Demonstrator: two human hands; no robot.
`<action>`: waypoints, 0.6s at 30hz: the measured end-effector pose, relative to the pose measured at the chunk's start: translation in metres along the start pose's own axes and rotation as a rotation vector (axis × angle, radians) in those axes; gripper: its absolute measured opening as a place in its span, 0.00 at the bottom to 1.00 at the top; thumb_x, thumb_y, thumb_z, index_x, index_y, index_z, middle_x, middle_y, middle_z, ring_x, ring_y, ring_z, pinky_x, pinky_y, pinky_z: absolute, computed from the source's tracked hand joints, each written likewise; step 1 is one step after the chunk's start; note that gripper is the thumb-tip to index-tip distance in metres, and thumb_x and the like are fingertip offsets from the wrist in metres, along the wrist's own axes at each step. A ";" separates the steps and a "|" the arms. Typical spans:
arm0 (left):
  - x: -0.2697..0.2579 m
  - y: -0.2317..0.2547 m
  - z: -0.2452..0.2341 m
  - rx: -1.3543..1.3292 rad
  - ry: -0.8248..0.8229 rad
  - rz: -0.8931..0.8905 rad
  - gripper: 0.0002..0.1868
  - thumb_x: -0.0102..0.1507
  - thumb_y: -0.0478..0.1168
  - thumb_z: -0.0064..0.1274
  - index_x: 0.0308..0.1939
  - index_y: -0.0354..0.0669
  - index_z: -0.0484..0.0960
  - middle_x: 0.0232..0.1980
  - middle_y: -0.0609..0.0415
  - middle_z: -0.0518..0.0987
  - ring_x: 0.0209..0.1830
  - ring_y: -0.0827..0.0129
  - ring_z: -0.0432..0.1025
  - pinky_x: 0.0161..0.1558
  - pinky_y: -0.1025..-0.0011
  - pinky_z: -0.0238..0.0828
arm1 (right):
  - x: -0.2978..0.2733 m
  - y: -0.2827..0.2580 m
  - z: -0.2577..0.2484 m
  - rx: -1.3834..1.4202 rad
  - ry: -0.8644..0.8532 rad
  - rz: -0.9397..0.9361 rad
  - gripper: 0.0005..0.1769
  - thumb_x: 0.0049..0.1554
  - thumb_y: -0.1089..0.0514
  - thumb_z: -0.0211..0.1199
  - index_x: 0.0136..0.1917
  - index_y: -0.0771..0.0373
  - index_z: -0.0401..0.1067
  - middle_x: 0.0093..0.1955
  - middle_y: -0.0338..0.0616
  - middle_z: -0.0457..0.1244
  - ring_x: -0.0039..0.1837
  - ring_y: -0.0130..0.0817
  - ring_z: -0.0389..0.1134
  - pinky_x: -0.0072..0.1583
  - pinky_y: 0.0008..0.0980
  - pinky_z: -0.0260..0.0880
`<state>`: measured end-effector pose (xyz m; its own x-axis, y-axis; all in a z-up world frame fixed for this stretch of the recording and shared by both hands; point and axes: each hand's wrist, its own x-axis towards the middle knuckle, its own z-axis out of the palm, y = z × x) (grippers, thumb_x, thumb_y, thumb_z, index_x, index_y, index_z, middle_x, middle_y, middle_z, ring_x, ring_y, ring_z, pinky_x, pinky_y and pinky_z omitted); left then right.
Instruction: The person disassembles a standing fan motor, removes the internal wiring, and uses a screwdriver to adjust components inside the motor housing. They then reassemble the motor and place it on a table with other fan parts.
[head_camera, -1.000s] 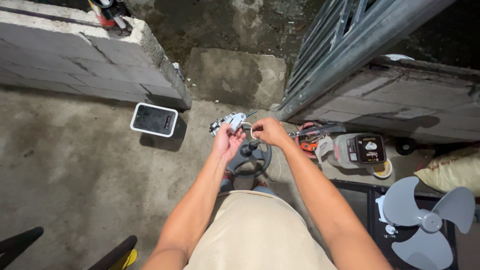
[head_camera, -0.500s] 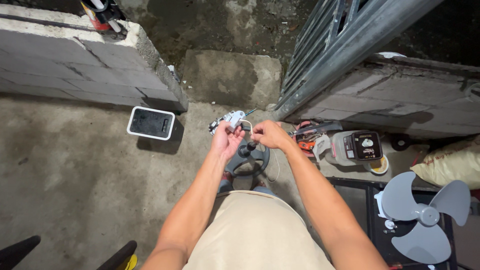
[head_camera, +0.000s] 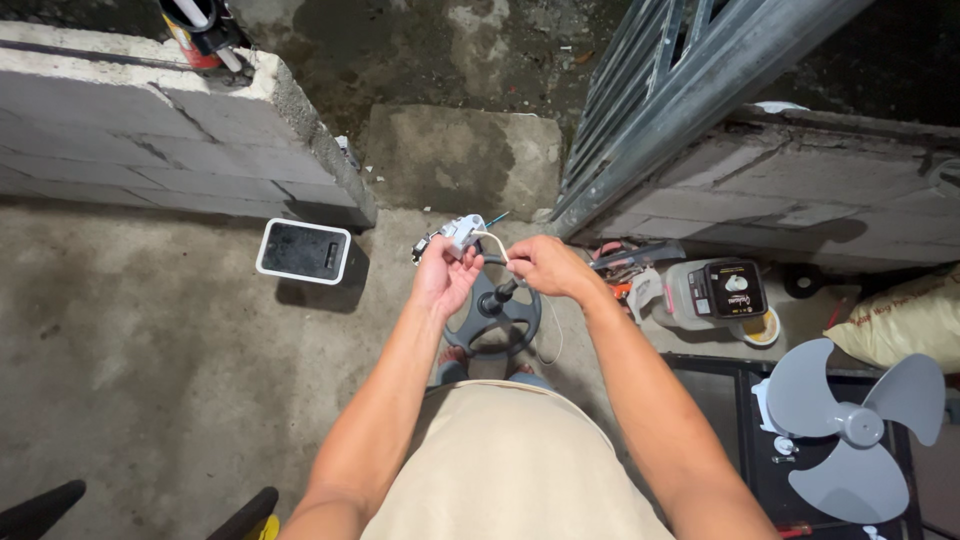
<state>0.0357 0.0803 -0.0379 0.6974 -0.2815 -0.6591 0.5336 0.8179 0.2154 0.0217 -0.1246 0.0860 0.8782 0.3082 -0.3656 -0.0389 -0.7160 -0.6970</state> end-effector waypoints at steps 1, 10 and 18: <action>-0.003 0.002 0.003 0.003 0.002 0.007 0.11 0.62 0.41 0.51 0.42 0.35 0.75 0.37 0.49 0.77 0.33 0.69 0.73 0.45 0.65 0.78 | 0.000 -0.002 -0.002 0.022 -0.017 0.000 0.11 0.56 0.57 0.63 0.51 0.60 0.79 0.35 0.46 0.69 0.38 0.33 0.68 0.45 0.37 0.68; -0.014 0.007 0.015 0.009 -0.067 0.010 0.10 0.63 0.39 0.51 0.41 0.34 0.77 0.35 0.49 0.77 0.30 0.70 0.73 0.44 0.65 0.79 | -0.005 -0.009 -0.017 0.044 -0.052 -0.055 0.11 0.58 0.58 0.60 0.50 0.63 0.79 0.33 0.42 0.67 0.36 0.29 0.64 0.42 0.34 0.66; -0.025 0.011 0.030 -0.006 -0.162 0.046 0.08 0.66 0.38 0.52 0.41 0.34 0.78 0.33 0.50 0.76 0.29 0.70 0.72 0.45 0.64 0.80 | -0.019 -0.031 -0.031 0.394 0.161 -0.109 0.12 0.60 0.59 0.59 0.49 0.66 0.80 0.36 0.32 0.64 0.38 0.21 0.61 0.40 0.27 0.62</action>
<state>0.0388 0.0814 0.0027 0.7892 -0.3208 -0.5236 0.4969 0.8347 0.2375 0.0210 -0.1274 0.1337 0.9491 0.2448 -0.1982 -0.0936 -0.3817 -0.9195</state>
